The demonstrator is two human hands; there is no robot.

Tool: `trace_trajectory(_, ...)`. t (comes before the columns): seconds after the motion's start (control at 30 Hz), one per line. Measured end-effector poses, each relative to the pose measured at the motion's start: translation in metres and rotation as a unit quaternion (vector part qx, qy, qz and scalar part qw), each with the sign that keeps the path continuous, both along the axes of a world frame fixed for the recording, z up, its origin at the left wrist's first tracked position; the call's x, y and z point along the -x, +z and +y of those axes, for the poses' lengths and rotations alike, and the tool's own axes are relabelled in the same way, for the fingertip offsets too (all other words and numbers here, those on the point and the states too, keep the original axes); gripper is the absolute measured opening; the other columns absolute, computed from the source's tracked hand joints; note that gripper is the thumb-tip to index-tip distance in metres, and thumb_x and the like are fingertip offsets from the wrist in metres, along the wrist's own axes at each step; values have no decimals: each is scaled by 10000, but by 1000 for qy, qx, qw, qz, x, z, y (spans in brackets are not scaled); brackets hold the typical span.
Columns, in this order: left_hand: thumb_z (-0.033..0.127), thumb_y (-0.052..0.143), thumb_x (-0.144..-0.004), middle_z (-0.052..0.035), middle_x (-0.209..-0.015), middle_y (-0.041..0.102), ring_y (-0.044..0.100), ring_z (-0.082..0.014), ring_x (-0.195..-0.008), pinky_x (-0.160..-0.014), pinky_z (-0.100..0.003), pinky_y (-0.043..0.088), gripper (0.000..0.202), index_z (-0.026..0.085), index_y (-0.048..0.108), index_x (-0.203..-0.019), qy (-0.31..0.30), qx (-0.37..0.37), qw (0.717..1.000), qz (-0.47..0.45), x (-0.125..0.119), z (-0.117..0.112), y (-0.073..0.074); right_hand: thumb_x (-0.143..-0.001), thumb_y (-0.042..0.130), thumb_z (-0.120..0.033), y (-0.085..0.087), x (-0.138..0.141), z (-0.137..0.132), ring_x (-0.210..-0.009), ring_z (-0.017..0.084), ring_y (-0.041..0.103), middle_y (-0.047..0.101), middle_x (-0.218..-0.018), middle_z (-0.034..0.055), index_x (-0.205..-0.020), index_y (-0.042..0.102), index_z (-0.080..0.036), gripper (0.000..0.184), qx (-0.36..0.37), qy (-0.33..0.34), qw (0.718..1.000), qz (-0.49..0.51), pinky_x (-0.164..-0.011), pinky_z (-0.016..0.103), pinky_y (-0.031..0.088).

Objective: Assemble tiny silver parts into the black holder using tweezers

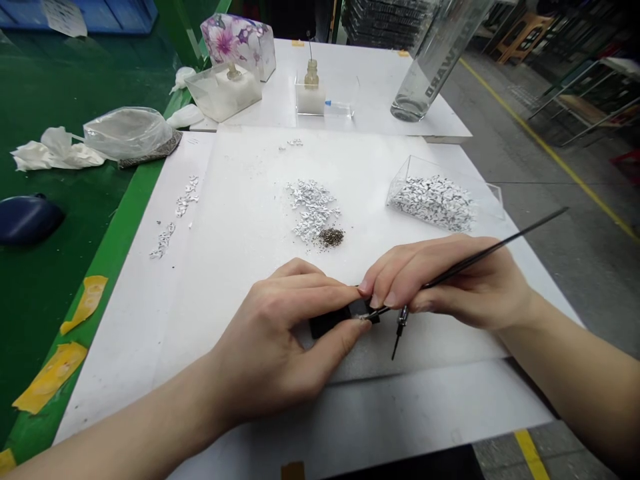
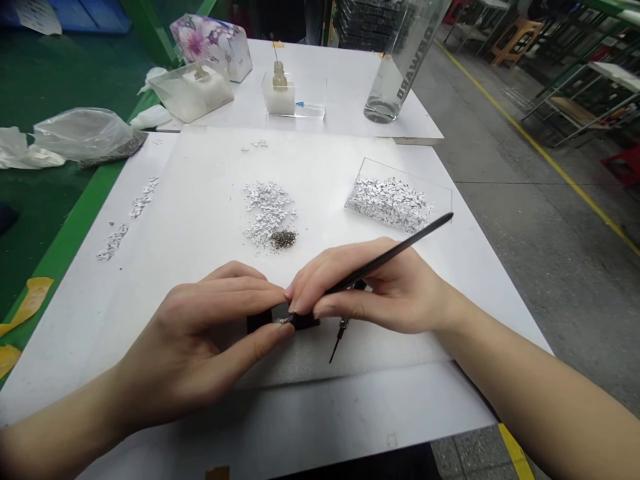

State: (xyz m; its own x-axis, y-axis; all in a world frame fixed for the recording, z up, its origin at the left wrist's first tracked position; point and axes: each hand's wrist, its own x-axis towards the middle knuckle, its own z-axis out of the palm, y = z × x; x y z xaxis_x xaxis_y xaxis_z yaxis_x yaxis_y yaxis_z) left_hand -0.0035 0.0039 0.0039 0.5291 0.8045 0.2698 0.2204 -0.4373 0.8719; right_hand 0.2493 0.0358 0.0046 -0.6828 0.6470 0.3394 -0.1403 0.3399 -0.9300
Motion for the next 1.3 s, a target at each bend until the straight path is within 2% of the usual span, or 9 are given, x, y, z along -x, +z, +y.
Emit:
trace_trajectory(0.33, 139, 754, -923, 10, -936, 830, 677, -160, -852, -841, -294, 579, 118, 197, 830, -992, 1, 1, 1000, 0, 0, 1, 0, -992, 754, -162, 2, 1, -1, -1061, 215, 780, 824, -1038, 99, -1109, 820, -141, 136, -9, -2, 1000, -14, -984, 344, 651)
trace_trajectory(0.87, 137, 751, -922, -9, -929, 829, 678, -161, -852, -831, -299, 573, 135, 149, 838, -1024, 0, -2, 1000, 0, 0, 1, 1, -988, 757, -164, 0, 1, -1, -1052, 226, 787, 833, -1034, 98, -1103, 828, -148, 136, -3, -13, 1000, -8, -969, 354, 656)
trace_trajectory(1.17, 132, 750, -924, 13, -951, 836, 693, -149, -849, -844, -291, 571, 123, 185, 826, -1006, -2, -3, 1000, 0, 0, 0, 2, -989, 761, -185, 4, 3, -3, -1062, 211, 782, 833, -1048, 99, -1100, 828, -147, 136, -28, -18, 999, -34, -982, 321, 639)
trace_trajectory(1.3, 128, 748, -922, -7, -952, 841, 708, -152, -842, -847, -297, 574, 124, 162, 825, -1014, -2, -7, 1000, -2, -1, 1, 2, -989, 762, -209, 3, 3, -2, -1030, 217, 790, 839, -1028, 96, -1105, 836, -174, 142, -33, -23, 999, -33, -957, 331, 650)
